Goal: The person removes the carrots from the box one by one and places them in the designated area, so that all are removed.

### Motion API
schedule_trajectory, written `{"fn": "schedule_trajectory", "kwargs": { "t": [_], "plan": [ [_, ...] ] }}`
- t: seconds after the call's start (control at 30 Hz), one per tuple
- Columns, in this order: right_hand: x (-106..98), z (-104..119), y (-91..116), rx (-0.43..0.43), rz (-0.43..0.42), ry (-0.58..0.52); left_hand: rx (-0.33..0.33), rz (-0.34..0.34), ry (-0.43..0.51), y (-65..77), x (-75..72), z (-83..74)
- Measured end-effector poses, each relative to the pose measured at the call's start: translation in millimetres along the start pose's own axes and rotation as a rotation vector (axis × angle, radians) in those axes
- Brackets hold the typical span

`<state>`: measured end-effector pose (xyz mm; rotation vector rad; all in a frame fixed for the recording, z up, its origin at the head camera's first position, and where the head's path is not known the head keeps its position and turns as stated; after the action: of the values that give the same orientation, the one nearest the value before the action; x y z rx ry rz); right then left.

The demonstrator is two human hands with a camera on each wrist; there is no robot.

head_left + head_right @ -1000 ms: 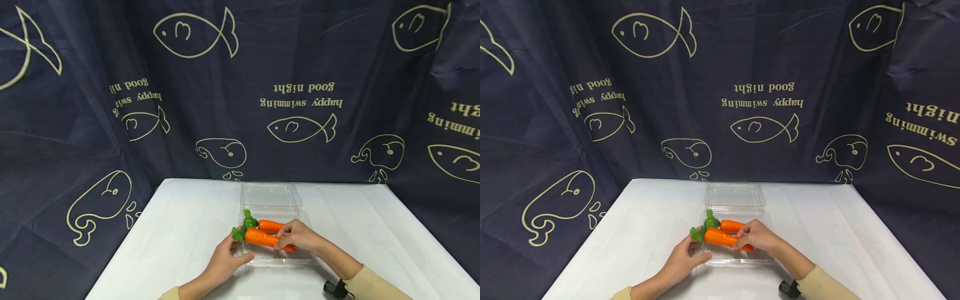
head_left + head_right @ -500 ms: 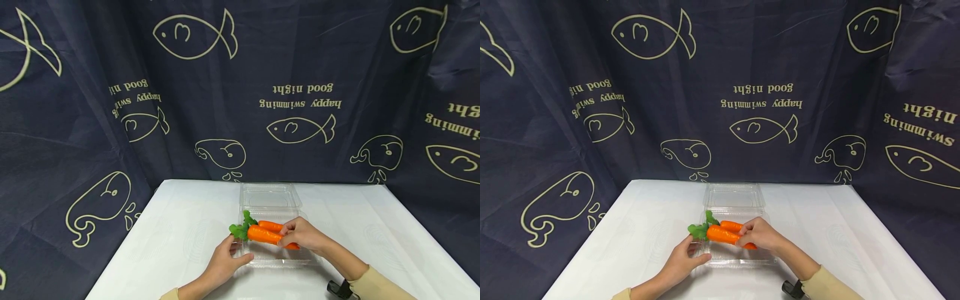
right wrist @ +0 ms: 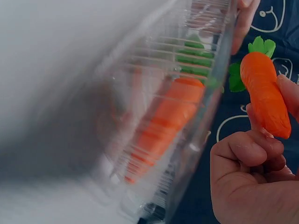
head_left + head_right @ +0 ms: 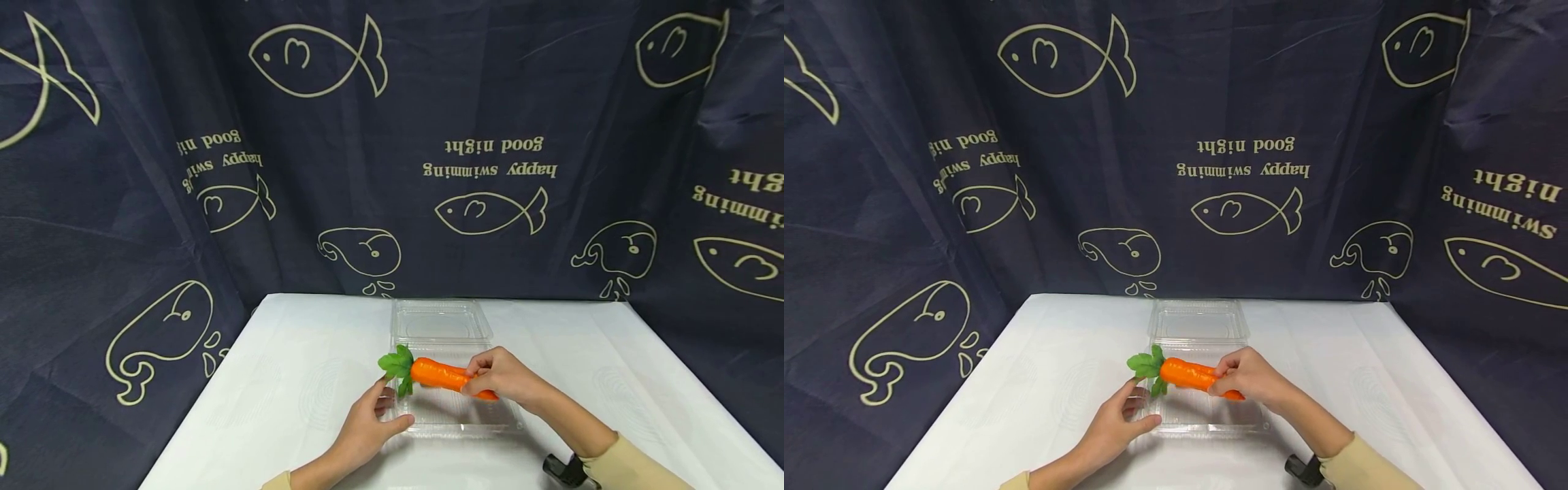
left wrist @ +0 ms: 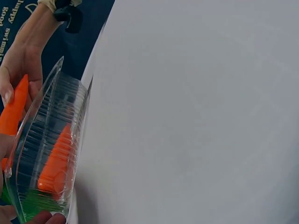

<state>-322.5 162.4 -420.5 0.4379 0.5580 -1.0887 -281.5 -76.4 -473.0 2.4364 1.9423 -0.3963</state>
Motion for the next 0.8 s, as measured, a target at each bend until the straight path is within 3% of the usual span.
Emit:
{"fn": "schedule_trajectory", "kwargs": {
  "t": [0.43,0.8],
  "plan": [
    [-25,-3,3,0.032,-0.038,0.002,0.013,0.012,-0.019,-0.8,-0.9,-0.8],
    [-53,-19,2,0.092,-0.102,0.022,-0.003,0.020,0.013,-1.4,-0.9,0.2]
  ]
}}
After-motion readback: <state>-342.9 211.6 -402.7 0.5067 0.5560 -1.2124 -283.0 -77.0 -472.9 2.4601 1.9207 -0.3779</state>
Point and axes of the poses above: each hand's wrist, its own y-axis away from the middle knuckle, its own x-axis out of the palm, z = x × y, the point moved 8 cm from there along -y, towards the middle knuckle, and after that the axes turned 15 degrees about y, right-handed, at the moved point
